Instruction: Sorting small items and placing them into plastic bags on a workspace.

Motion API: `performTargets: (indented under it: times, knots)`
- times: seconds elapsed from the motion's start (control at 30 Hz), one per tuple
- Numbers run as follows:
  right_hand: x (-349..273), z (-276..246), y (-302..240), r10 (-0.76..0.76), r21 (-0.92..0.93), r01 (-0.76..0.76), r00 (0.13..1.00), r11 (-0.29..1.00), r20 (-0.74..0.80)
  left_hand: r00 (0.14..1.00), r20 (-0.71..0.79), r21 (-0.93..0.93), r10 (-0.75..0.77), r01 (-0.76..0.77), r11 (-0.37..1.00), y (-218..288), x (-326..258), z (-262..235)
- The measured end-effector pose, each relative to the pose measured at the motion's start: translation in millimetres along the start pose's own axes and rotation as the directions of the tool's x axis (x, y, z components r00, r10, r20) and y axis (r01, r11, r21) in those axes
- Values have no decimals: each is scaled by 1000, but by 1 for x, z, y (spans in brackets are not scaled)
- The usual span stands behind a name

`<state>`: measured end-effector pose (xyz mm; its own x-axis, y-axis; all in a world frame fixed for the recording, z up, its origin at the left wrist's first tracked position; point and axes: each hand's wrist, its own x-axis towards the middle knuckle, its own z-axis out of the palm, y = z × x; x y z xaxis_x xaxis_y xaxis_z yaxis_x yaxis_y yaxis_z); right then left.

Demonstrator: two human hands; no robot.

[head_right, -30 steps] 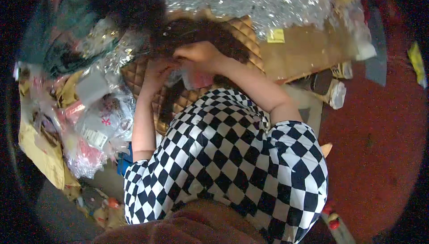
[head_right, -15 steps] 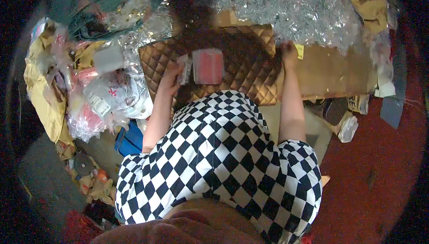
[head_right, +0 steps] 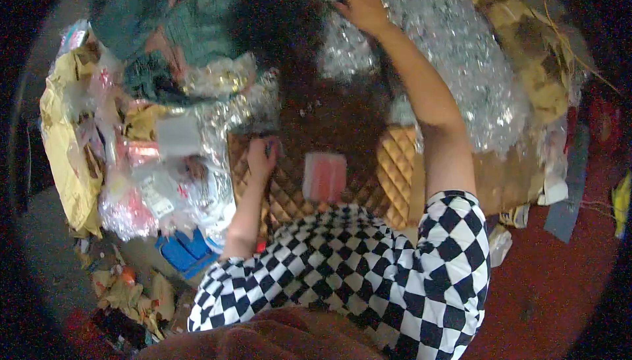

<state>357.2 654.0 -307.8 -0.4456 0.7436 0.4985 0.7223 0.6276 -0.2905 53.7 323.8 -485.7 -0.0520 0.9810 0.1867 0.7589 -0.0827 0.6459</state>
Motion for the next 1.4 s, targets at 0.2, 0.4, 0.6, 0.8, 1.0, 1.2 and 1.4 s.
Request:
performTargets:
  times: [0.2, 0.4, 0.6, 0.8, 1.0, 1.2, 1.4]
  knots:
    - [144, 163, 94, 442, -238, -398, 880, 886, 176, 992, 115, 96, -51, 40, 995, 5, 32, 0]
    - [78, 189, 41, 433, -108, -419, 875, 902, 216, 932, 262, 186, -249, 205, 961, -14, 26, 5]
    - [-15, 144, -14, 110, 712, -116, 992, 692, 54, 988, 90, 100, -128, 119, 988, -4, 30, 0]
    - [56, 27, 7, 42, -83, -32, 991, 996, 125, 995, 52, 126, -81, 74, 989, -5, 25, 1]
    - [161, 38, 25, 560, -586, -344, 795, 734, 234, 955, 208, 134, -211, 185, 973, -6, 32, -4]
    - [156, 83, 33, 699, -667, -421, 682, 615, 214, 967, 191, 157, -167, 138, 978, -19, 21, -1]
    - [125, 81, 69, 143, -634, -26, 981, 773, 133, 986, 109, 100, -128, 117, 988, -17, 38, -3]
